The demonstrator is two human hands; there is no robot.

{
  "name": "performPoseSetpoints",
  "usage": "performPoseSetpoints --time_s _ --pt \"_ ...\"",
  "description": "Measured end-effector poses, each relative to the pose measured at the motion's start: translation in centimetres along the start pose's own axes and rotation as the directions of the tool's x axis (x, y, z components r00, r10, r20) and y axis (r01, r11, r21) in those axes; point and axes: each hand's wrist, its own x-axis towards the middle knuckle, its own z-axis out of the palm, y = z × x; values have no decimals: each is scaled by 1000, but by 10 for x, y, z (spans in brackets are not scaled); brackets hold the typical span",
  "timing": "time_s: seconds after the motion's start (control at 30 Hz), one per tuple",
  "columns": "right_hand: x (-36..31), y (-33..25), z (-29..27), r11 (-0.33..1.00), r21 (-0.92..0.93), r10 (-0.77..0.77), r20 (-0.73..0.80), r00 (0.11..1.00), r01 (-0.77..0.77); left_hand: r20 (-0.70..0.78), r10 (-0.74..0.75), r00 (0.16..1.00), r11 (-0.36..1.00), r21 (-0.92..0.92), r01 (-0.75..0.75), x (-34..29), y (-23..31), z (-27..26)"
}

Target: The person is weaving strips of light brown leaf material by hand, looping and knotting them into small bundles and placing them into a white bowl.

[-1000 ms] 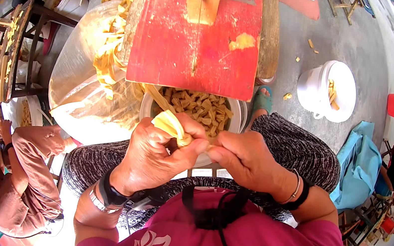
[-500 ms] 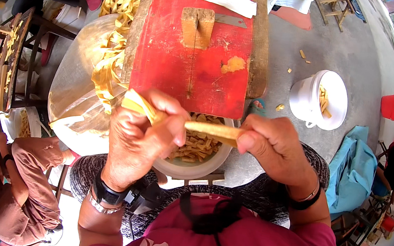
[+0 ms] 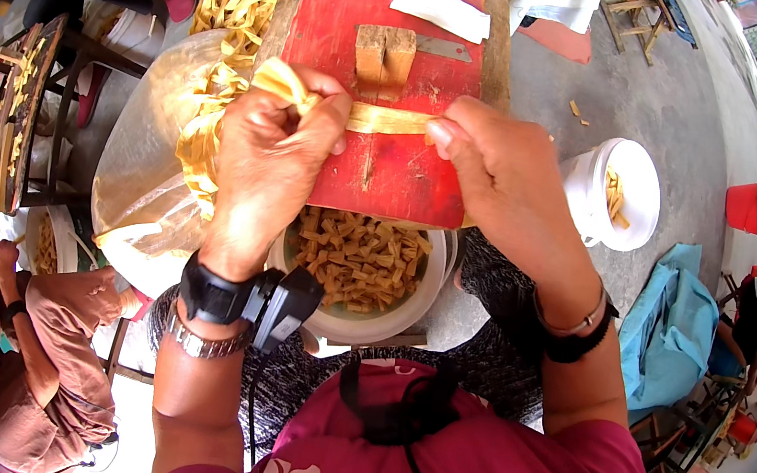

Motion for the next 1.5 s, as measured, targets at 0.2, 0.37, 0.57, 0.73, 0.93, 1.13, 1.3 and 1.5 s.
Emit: performPoseSetpoints --time_s 0.2,0.37,0.57,0.73,0.93,1.13,1.3,1.5 --pt "-17 5 1 958 247 119 113 986 -144 -72 -25 997 987 156 36 -19 6 -6" --pt "-40 -26 -15 855 515 -30 176 984 -66 532 -261 805 916 400 33 -64 0 -22" --pt "-66 -47 20 735 618 -469 165 867 280 715 -42 698 986 144 -88 -99 -48 -10" --pt "-103 -60 53 562 817 -591 287 754 129 558 -597 576 322 -491 810 -115 -47 3" --pt "-97 -61 57 439 898 -593 320 739 -37 400 -588 703 478 -529 701 -97 -28 -20" --pt "-69 -49 45 634 726 -348 -40 937 267 552 -341 761 792 -268 549 -116 -2 -47" --pt "-68 -65 65 530 833 -368 59 928 157 729 -191 657 904 -130 407 -123 15 -53" --pt "-52 -76 65 703 694 -292 83 953 155 482 127 867 936 232 -266 -128 17 -60"
